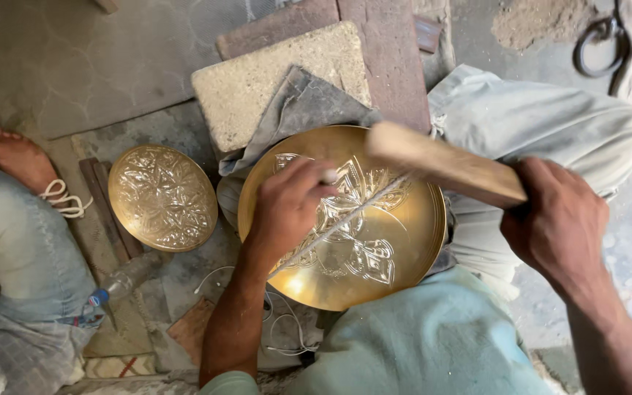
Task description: The person sits on the floor with a brass plate on their lap, holding a punch against the plate's floral design and striking it with a wooden mallet to emboss the pattern. They reposition the punch across the design and occasionally set the plate down and pick it back up to continue hammering.
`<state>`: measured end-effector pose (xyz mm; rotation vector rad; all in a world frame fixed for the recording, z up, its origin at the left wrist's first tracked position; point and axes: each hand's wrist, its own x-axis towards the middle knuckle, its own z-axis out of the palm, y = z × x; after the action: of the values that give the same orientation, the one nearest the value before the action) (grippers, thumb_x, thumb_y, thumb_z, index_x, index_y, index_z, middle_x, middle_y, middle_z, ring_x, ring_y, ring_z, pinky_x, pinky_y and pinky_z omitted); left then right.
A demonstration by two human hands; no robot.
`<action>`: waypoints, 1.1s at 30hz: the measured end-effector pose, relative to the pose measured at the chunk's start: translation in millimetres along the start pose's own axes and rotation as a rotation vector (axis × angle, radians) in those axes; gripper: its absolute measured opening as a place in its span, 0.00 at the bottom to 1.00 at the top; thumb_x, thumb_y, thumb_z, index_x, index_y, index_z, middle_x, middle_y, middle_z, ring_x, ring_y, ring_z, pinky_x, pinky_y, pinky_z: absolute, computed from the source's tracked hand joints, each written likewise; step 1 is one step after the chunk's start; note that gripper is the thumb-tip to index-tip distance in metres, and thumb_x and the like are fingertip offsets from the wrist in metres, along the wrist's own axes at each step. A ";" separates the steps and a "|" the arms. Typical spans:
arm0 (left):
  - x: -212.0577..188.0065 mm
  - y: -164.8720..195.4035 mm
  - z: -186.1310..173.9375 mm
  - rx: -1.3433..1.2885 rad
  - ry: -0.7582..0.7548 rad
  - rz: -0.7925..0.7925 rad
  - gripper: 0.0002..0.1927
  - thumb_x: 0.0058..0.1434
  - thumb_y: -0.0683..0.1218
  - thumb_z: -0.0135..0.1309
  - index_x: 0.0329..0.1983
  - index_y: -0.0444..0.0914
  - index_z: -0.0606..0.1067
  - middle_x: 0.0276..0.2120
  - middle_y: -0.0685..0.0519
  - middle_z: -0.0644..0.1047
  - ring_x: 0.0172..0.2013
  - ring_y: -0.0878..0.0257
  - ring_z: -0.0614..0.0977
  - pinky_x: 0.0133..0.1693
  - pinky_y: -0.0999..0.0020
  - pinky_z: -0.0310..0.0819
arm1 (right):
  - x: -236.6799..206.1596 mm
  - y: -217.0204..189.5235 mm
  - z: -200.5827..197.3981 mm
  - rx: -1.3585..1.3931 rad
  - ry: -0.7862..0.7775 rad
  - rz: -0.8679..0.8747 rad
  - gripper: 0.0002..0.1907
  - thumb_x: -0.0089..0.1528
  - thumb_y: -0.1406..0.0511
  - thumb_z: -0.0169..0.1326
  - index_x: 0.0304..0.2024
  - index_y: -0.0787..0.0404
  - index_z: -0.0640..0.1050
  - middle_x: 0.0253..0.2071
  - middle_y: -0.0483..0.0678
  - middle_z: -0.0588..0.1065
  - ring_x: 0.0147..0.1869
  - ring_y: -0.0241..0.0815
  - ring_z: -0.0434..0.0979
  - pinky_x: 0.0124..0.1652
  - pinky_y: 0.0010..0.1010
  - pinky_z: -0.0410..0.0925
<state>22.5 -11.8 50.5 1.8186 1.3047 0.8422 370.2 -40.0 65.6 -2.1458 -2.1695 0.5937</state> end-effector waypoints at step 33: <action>-245.1 45.2 -10.6 0.157 0.779 -0.303 0.09 0.69 0.44 0.57 0.46 0.33 0.75 0.36 0.46 0.77 0.32 0.57 0.81 0.36 0.63 0.74 | -17.6 -122.6 -10.3 0.782 0.294 -0.555 0.12 0.75 0.65 0.59 0.54 0.69 0.77 0.49 0.55 0.81 0.45 0.43 0.76 0.46 0.32 0.70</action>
<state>-30.8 -254.6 71.9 1.3733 2.1128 1.3704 256.6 -51.4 114.8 -1.1017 -1.8066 0.8197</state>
